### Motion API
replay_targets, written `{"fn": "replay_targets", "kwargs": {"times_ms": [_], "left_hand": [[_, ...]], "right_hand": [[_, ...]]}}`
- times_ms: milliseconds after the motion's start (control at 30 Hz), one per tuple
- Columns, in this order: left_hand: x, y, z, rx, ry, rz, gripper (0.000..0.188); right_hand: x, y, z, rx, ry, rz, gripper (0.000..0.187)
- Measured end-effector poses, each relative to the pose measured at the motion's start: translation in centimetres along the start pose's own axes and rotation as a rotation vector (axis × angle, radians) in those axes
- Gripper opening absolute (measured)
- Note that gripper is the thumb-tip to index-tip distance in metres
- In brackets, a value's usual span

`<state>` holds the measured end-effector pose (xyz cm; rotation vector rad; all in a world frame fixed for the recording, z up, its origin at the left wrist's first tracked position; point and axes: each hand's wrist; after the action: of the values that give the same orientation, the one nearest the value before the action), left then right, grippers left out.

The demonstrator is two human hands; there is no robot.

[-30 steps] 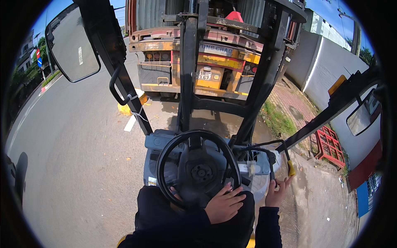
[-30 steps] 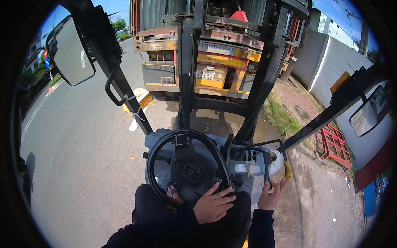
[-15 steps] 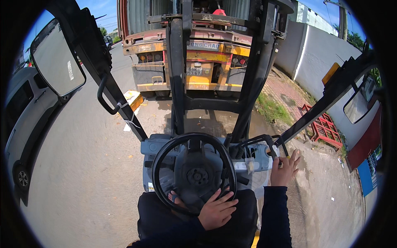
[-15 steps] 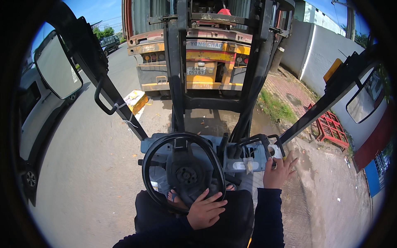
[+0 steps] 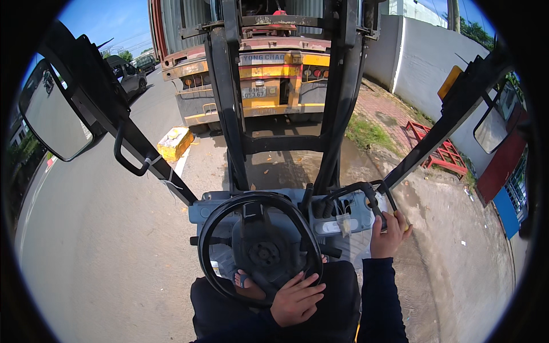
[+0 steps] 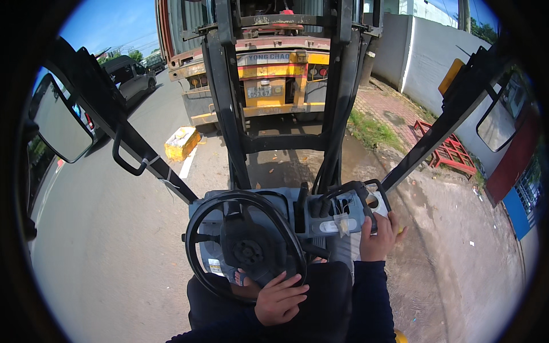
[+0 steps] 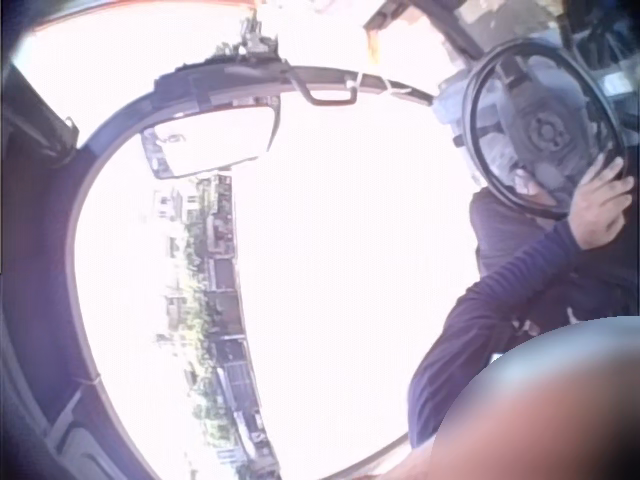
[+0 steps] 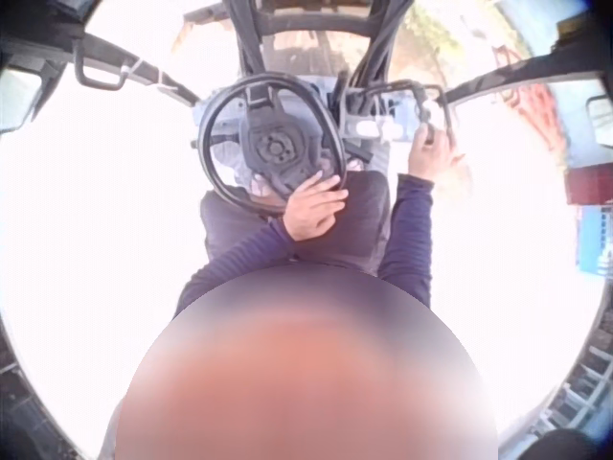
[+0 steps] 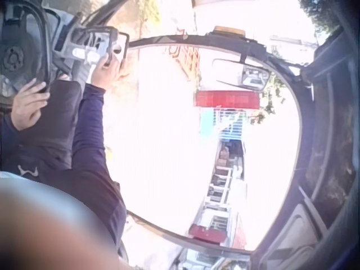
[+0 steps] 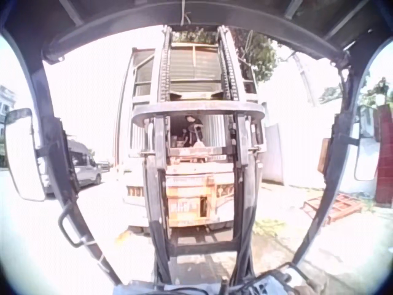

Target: The person operates a forklift, maneuvering it from an indoor warehouse area to an outdoor loading zone. They drive forward, reverse, and steer around obstacles, then position the forks under a pallet and lift it to load onto a truck.

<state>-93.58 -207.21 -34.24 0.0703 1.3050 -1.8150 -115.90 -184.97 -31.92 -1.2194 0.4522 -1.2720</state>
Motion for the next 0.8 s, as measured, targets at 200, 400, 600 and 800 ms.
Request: {"fn": "replay_targets", "kwargs": {"times_ms": [200,400,600,800], "left_hand": [[-7.7,7.7,2.0,0.114,-0.186,-0.048,0.033],[-12.6,15.5,12.3,0.158,-0.539,-0.025,0.033],[-13.5,13.7,17.8,-0.31,-0.762,0.064,0.038],[-16.6,8.0,13.1,-0.359,-0.592,0.178,0.027]], "right_hand": [[-3.2,3.8,8.8,0.057,0.025,0.035,0.023],[-3.8,7.1,17.2,0.028,-0.021,0.055,0.028],[-3.4,9.3,24.7,0.018,-0.052,0.029,0.028],[-7.0,13.0,31.9,0.131,-0.069,0.027,0.035]]}}
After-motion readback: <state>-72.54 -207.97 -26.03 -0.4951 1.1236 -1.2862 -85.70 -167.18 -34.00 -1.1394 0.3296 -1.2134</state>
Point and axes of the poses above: each hand's wrist, its own y-axis away from the middle knuckle, its own z-axis out of the back of the hand, x = y × z, and after that the axes turned 9 degrees about -x, right-handed
